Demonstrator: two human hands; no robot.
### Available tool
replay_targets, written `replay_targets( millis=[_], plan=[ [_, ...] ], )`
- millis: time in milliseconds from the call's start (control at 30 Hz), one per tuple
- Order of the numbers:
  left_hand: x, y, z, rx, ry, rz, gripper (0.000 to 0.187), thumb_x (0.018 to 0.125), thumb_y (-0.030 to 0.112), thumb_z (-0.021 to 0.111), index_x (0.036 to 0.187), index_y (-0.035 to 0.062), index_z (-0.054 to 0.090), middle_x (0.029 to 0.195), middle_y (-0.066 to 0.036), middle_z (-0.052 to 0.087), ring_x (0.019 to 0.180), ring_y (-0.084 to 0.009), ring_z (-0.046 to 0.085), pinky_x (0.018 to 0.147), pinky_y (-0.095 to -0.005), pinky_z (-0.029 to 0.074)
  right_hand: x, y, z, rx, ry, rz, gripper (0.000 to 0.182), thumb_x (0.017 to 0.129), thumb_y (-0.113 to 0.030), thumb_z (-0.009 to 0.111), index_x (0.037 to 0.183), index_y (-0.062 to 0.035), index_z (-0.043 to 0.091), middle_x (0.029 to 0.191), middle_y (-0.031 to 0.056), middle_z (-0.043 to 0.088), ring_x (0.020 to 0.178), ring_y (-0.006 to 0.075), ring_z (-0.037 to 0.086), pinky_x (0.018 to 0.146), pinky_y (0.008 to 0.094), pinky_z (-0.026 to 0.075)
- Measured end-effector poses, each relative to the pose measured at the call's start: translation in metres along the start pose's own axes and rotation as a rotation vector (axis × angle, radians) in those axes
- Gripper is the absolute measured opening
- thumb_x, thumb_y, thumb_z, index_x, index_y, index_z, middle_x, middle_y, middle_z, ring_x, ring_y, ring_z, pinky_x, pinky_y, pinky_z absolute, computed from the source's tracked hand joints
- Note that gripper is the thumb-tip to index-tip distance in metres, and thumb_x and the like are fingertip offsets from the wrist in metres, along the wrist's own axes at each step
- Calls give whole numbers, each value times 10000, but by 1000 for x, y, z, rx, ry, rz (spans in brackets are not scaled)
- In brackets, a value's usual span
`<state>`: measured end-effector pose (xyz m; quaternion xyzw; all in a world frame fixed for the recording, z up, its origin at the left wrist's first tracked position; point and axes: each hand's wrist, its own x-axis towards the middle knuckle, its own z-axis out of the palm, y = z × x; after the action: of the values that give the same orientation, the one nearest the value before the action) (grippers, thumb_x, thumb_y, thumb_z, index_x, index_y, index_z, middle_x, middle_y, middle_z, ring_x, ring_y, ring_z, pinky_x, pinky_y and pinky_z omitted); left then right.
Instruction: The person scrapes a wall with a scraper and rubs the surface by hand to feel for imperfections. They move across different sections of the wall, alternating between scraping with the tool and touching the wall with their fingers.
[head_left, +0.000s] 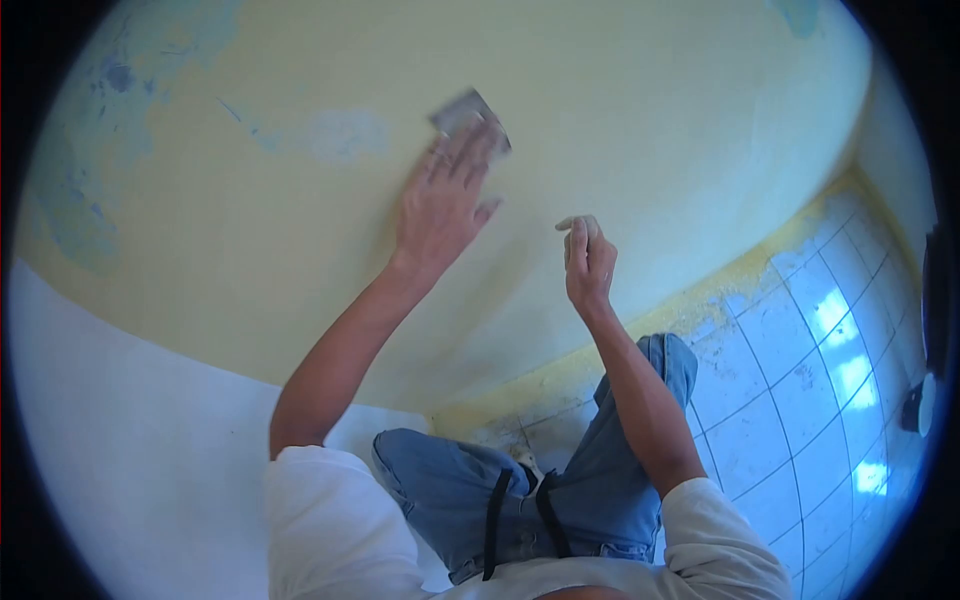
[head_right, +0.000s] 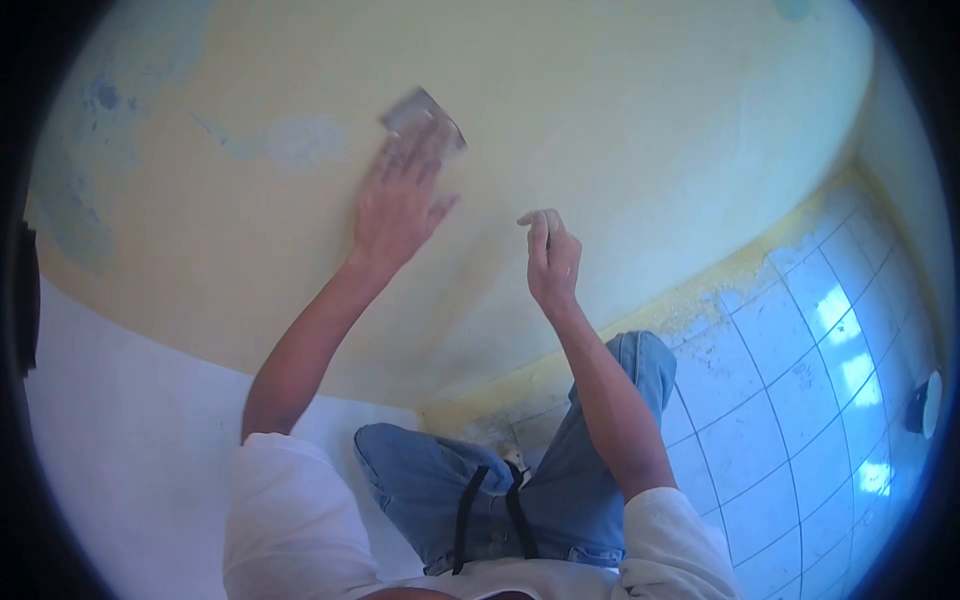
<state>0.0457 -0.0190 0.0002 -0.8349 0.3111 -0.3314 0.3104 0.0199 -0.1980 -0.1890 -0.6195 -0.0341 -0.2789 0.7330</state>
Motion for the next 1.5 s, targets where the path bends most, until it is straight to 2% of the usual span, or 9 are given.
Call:
replay_targets(
  millis=[100,267,367,467,567,600,733,1133,1500],
  plan=[
    [-6,41,-3,-177,-128,-151,936,956,541,748,1673,40,413,1815,-91,278,1686,-236,221,1378,-426,220,0,-4,-2,-16,-26,36,325,1177,-203,485,1038,-26,719,645,14,462,574,99,446,558,317,377],
    [-15,41,15,-109,-138,156,879,961,432,762,1652,5,427,1802,-76,309,1670,-238,266,1356,-428,287,4,0,0,-163,-45,-86,192,1130,-126,560,1084,-34,722,761,76,624,603,162,563,571,343,449],
    [-19,42,-1,-207,-130,127,861,955,387,762,1650,1,430,1799,-75,316,1666,-230,276,1351,-431,305,3,-11,0,-224,-59,-224,173,1044,-26,635,1200,-50,707,1048,134,723,832,264,710,710,392,569],
    [-17,40,-3,-259,-87,102,811,953,320,752,1633,-5,453,1797,-77,320,1657,-229,296,1340,-425,329,2,-12,3,-284,-127,-439,435,1003,31,651,1432,-32,632,1429,235,633,1268,386,663,973,413,600],
    [-17,40,-3,-321,-29,100,701,952,236,732,1567,-29,525,1778,-84,345,1636,-247,337,1308,-419,384,-9,-35,13,-248,-198,-495,785,938,26,696,1665,-53,409,1672,242,442,1537,452,452,1210,488,464],
    [-18,40,-3,-352,-24,93,658,951,208,723,1537,-39,553,1766,-88,361,1627,-254,352,1292,-417,407,-10,-34,15,-282,-309,-494,955,937,-7,698,1735,26,175,1770,299,250,1639,487,265,1321,548,304],
    [-16,42,-1,-401,25,58,515,949,131,687,1420,-72,640,1715,-101,417,1598,-277,391,1246,-417,467,-19,-21,36,-332,-360,-619,1023,936,-49,689,1694,149,30,1769,378,142,1665,535,109,1347,655,105],
    [-27,20,-24,52,4,57,642,1020,325,663,1582,34,549,1687,-83,442,1534,-296,413,1280,-549,320,-3,-38,49,-544,-303,-438,960,877,71,591,1739,-21,178,1800,310,160,1686,477,112,1343,680,73],
    [-13,23,-22,-7,-7,77,713,993,446,718,1561,44,567,1686,-89,459,1620,-273,331,1332,-572,247,62,-64,54,-503,-75,-551,864,969,-32,543,1739,29,156,1795,326,163,1678,513,99,1341,675,61]
  ],
)
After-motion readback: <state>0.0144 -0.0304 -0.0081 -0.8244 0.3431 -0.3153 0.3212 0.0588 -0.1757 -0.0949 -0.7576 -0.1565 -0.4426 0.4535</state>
